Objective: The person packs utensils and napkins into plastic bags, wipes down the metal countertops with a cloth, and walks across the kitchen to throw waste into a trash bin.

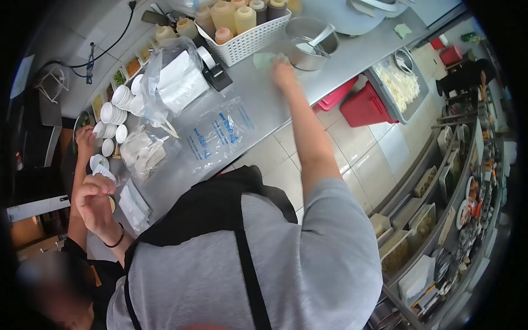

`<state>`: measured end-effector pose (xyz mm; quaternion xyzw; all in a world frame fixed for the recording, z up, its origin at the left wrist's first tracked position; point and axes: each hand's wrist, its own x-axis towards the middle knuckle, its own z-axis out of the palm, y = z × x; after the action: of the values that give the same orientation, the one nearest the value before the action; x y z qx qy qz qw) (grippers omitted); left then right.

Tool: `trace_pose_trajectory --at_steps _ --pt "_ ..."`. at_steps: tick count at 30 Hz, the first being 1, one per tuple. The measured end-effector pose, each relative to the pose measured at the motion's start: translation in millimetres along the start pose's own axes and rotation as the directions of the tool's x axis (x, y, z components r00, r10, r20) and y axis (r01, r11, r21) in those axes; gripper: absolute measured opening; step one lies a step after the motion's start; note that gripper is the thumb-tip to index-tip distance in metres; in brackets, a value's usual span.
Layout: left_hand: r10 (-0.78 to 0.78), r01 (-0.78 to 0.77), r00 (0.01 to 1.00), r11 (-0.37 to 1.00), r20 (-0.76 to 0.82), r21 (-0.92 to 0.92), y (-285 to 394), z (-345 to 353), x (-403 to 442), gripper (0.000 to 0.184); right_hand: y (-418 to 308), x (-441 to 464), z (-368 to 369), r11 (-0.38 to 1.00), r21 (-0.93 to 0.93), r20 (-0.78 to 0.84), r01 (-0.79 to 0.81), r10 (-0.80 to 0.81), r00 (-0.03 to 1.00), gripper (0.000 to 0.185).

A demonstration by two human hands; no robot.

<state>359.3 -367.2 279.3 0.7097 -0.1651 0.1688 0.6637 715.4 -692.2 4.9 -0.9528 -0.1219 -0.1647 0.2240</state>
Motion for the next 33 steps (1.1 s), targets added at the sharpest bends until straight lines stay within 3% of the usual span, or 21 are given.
trace_pose_trajectory --at_steps 1,5,7,9,12,14,16,18,20,22,25,27,29,30,31,32,33 --pt "-0.007 0.007 1.000 1.000 -0.019 0.013 -0.6 2.2 1.8 0.041 -7.5 6.2 20.5 0.949 -0.305 -0.017 0.082 -0.091 0.996 0.028" --pt "-0.112 0.123 0.986 0.989 -0.120 0.087 -14.0 15.3 9.6 0.039 -30.0 17.4 61.0 0.972 -0.226 0.077 0.068 -0.051 0.996 0.030" --pt "-0.158 0.162 0.987 0.973 -0.038 0.163 -29.7 15.8 24.0 0.029 -18.0 6.1 63.7 0.948 -0.136 0.055 0.289 -0.284 0.957 0.028" --pt "-0.274 0.283 0.959 0.926 -0.074 0.251 -44.3 13.7 33.8 0.019 -0.3 -16.8 36.6 0.927 0.015 0.047 0.375 -0.375 0.926 0.029" --pt "-0.310 0.351 0.934 0.887 -0.176 0.301 -59.4 3.0 40.6 0.016 45.6 -22.4 1.5 0.939 -0.019 0.069 0.342 -0.340 0.938 0.026" --pt "-0.334 0.403 0.896 0.888 -0.293 0.220 -72.2 -12.9 37.7 0.019 51.1 -21.1 -12.3 0.954 -0.057 0.034 0.295 -0.293 0.955 0.022" --pt "-0.348 0.444 0.864 0.867 -0.363 0.226 -88.3 -31.1 27.2 0.020 29.1 -24.7 -27.5 0.952 -0.030 0.038 0.305 -0.304 0.952 0.021" --pt "-0.362 0.490 0.827 0.840 -0.430 0.234 -100.8 -42.5 13.1 0.019 -9.9 -38.4 -40.1 0.978 -0.039 -0.061 0.206 -0.208 0.976 0.027" --pt "-0.387 0.520 0.802 0.827 -0.455 0.214 -117.0 -47.1 -5.2 0.019 -46.1 -72.6 -36.6 0.968 0.192 0.066 0.161 -0.176 0.982 0.036" --pt "-0.412 0.546 0.781 0.815 -0.470 0.193 -138.3 -47.6 -24.5 0.019 -85.6 -114.6 -33.6 0.965 0.184 0.197 0.189 -0.224 0.954 0.038" --pt "-0.589 0.657 0.724 0.747 -0.358 0.100 -171.0 -35.0 -52.5 0.020 -112.4 -138.2 -33.1 0.933 0.223 0.293 0.284 -0.342 0.893 0.024" --pt "-0.638 0.688 0.708 0.720 -0.303 0.091 -177.7 -18.7 -62.6 0.020 -106.1 -124.9 -32.7 0.823 0.529 0.287 0.205 -0.401 0.870 0.016" --pt "-0.655 0.705 0.693 0.703 -0.301 0.092 -180.1 -2.6 -68.4 0.020 -114.9 -96.0 -68.7 0.758 0.651 0.255 0.044 -0.272 0.928 0.011" --pt "-0.692 0.716 0.691 0.696 -0.212 0.060 -181.7 3.5 -70.6 0.022 -120.4 -83.3 -86.8 0.622 0.771 0.322 -0.135 -0.199 0.925 0.006" --pt "-0.720 0.728 0.683 0.685 -0.118 0.031 -181.8 9.6 -71.8 0.026 -124.4 -70.0 -105.7 0.515 0.831 0.359 -0.212 -0.205 0.910 0.005" --pt "-0.720 0.728 0.682 0.685 -0.127 0.027 -181.0 16.5 -71.5 0.026 -130.1 -59.7 -120.2 0.399 0.870 0.396 -0.291 -0.213 0.893 0.006" --pt "-0.694 0.687 0.716 0.720 -0.078 -0.096 -180.3 23.5 -70.0 0.037 -141.8 -55.0 -128.0 0.399 0.870 0.397 -0.289 -0.221 0.891 0.006"
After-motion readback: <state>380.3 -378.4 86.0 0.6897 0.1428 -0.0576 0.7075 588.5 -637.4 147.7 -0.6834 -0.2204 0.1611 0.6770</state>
